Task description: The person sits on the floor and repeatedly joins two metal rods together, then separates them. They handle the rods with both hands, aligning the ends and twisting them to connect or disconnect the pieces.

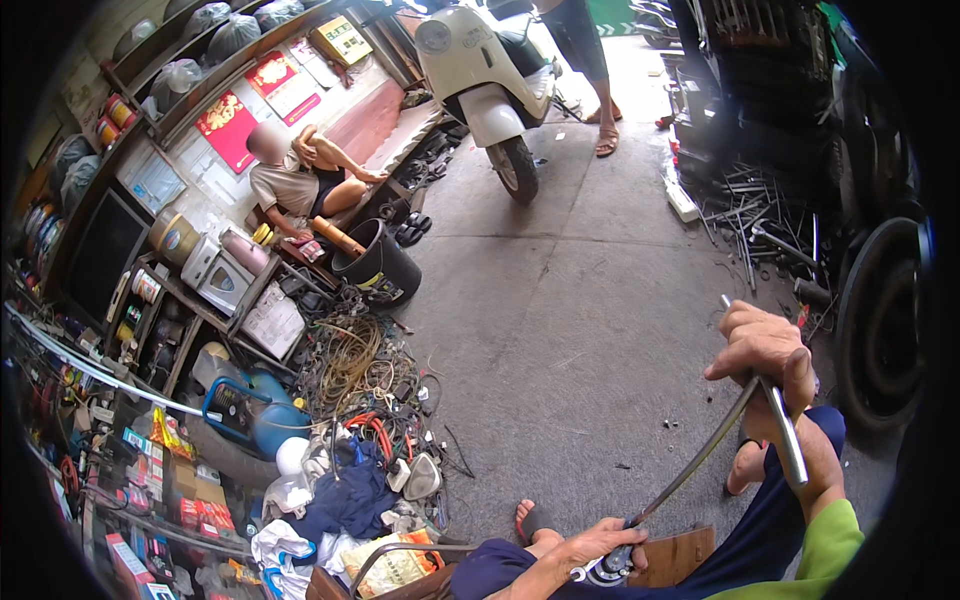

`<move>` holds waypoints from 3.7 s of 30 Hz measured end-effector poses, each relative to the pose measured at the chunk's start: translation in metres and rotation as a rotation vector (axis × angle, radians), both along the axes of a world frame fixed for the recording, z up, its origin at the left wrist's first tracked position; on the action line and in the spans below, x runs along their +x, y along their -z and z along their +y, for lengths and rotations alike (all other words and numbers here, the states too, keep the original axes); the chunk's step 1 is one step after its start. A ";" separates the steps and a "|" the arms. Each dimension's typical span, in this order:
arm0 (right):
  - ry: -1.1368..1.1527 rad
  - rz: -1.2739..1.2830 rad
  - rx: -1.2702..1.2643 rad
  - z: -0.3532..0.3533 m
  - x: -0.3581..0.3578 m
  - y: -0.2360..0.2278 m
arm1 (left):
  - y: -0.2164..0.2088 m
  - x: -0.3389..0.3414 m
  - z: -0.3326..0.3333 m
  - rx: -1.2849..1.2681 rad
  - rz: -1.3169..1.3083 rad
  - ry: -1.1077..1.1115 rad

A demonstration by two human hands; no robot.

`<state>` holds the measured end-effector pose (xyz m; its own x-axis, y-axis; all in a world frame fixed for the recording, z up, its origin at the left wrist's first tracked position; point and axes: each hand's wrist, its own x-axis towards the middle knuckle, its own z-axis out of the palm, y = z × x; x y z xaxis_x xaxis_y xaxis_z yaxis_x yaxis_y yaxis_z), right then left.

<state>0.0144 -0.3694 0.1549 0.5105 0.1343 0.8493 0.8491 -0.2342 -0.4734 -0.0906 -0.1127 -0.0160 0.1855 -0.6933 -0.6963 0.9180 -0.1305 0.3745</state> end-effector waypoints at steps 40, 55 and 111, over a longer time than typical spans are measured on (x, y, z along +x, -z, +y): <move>-0.219 0.576 0.849 0.059 -0.009 -0.001 | 0.023 0.023 -0.001 0.132 -0.370 -0.465; -0.809 0.740 1.031 0.019 0.007 -0.006 | -0.030 0.032 -0.007 0.120 -0.517 -0.414; -0.059 1.128 0.718 -0.010 0.001 0.089 | 0.047 -0.011 0.009 0.394 -0.400 -0.383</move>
<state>0.0150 -0.3796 0.0660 0.9837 -0.1149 -0.1381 -0.0843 0.3833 -0.9198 -0.1021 -0.1041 -0.0629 0.6634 -0.2358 -0.7102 0.7272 -0.0205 0.6861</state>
